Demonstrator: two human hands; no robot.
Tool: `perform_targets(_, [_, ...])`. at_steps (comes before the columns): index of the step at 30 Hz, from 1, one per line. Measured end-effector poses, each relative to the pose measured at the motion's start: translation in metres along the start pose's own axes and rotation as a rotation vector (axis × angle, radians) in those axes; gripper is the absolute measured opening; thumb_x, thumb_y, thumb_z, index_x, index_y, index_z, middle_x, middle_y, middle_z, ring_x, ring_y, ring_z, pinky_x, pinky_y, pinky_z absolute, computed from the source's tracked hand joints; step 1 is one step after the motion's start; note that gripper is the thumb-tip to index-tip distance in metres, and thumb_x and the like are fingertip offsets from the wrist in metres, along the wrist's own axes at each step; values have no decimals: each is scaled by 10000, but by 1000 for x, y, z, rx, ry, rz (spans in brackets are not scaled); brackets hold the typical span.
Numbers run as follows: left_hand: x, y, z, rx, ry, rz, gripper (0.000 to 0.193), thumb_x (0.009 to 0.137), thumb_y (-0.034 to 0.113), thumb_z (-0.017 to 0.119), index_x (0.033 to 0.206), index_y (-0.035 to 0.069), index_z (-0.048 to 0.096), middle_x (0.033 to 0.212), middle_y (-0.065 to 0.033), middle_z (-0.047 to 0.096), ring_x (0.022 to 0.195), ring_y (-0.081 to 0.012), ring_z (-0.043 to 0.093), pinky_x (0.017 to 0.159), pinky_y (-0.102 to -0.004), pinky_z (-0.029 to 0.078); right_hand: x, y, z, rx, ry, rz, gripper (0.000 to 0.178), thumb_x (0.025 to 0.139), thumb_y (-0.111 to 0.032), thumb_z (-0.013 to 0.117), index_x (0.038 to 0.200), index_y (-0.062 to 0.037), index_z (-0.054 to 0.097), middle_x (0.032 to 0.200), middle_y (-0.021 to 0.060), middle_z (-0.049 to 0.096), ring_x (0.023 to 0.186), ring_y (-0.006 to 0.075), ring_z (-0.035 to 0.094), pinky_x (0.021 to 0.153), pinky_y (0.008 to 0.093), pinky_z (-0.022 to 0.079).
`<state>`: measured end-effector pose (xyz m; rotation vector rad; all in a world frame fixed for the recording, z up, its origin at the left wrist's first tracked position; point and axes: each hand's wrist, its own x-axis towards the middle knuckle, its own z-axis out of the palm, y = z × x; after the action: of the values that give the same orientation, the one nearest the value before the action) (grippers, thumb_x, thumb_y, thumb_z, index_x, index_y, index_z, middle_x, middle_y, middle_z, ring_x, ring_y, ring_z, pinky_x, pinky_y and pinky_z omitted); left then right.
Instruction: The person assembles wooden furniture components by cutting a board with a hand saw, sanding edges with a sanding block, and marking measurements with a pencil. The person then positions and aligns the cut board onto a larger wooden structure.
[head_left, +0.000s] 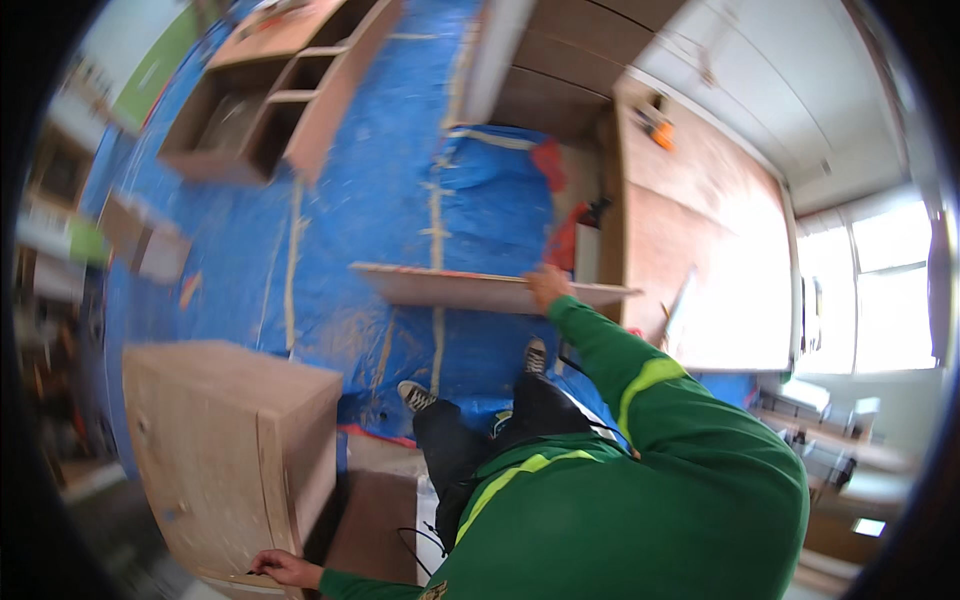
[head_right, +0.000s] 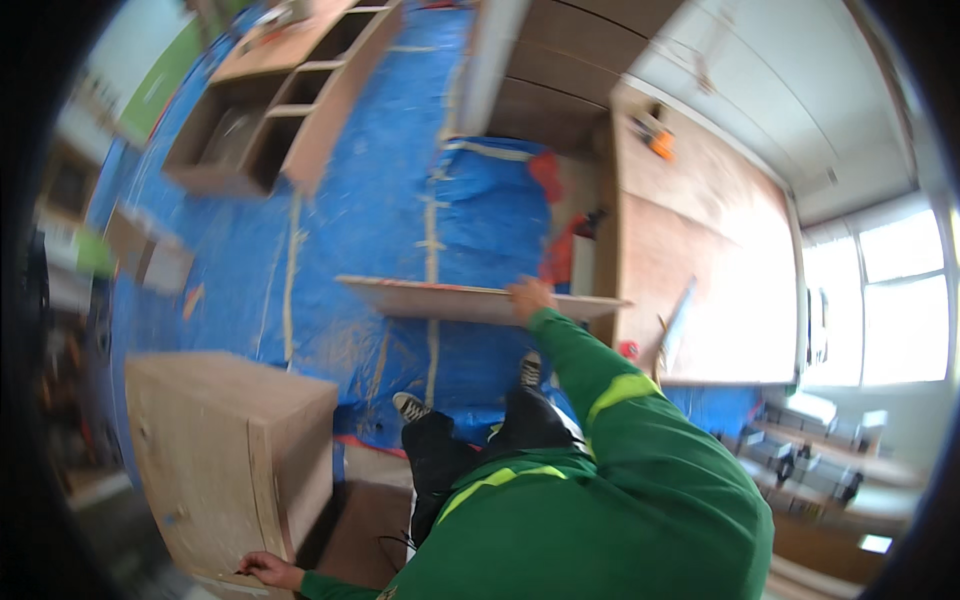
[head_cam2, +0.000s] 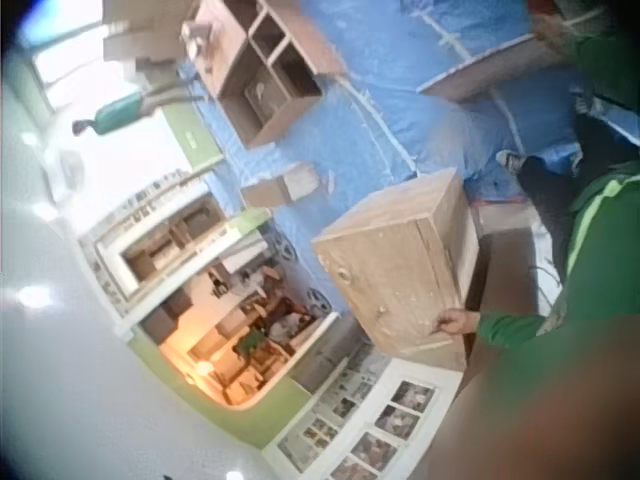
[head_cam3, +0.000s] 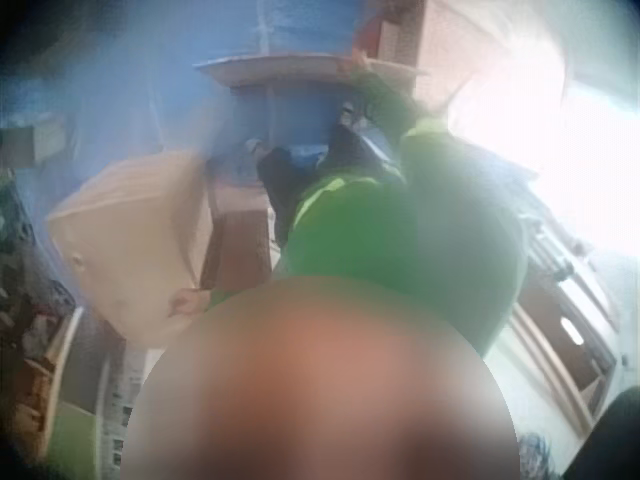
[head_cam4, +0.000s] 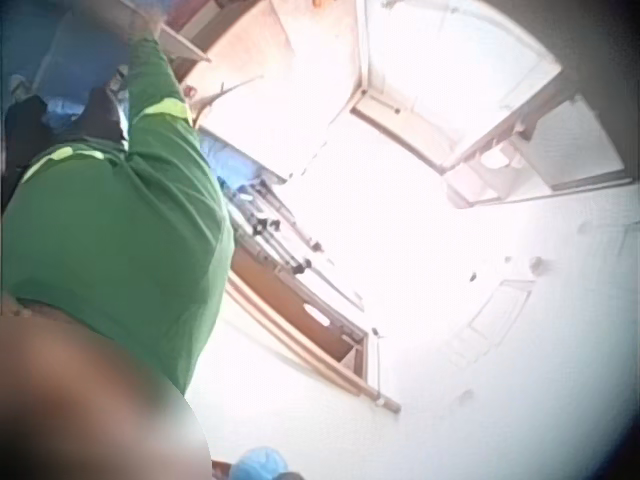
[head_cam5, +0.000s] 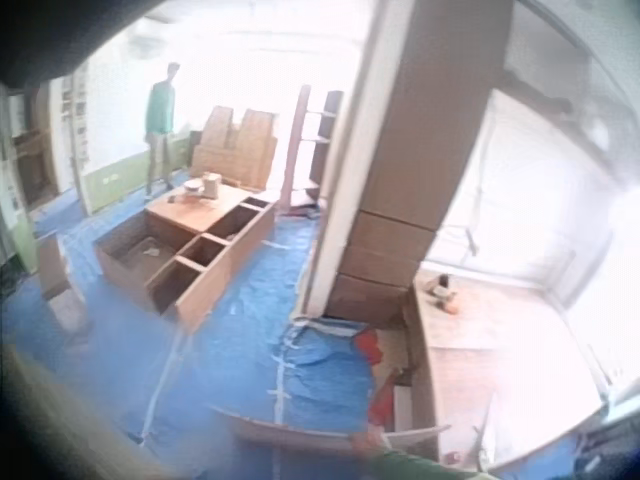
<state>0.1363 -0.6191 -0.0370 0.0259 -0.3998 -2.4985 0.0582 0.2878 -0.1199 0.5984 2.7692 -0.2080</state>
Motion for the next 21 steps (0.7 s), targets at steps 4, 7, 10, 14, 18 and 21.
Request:
perform_targets(4, [-3,-207,58,-182,222,-502,154,1092,-45,497,1070,-34,649,1011,-108,698,972,-215,697,948,-370,595,0,18,0,164,-99,-87,273,1046,-310,635,1289,-217,718,1323,112,646,1304,322,611,1015,586,480])
perform_targets(7, [-38,-379,102,42,149,-779,166,1053,-94,541,1191,-53,622,1038,-86,642,972,-206,651,885,-321,599,-14,50,9,177,-49,-82,230,1023,-288,662,1217,-195,745,1305,90,650,1276,297,621,1003,528,486])
perform_targets(10, [-107,-536,141,133,71,-1131,291,1047,-123,544,1329,-48,549,1070,-68,606,961,-185,620,883,-303,596,-40,104,24,287,36,3,206,1004,-260,661,1181,-202,751,1234,72,642,1245,290,622,1038,539,475])
perform_targets(14, [-237,-672,184,470,-97,-1318,248,1075,-65,570,1323,-43,580,1059,-62,628,960,-163,628,884,-292,591,-86,172,25,269,186,49,203,972,-167,634,1136,-159,753,1193,72,658,1207,273,635,1026,527,484])
perform_targets(18, [-337,-751,176,1031,-567,-1160,190,1079,0,608,1264,-39,628,1078,-80,672,927,-157,675,865,-288,585,-117,223,26,276,113,93,207,972,-208,664,1150,-160,759,1171,70,652,1201,272,631,1092,553,452])
perform_targets(21, [-383,-772,182,1314,-838,-1048,189,1094,52,582,1267,-16,619,1115,-100,689,889,-177,707,829,-314,586,-134,235,36,348,174,114,198,958,-229,698,1132,-160,763,1142,74,645,1209,275,621,1060,555,464])
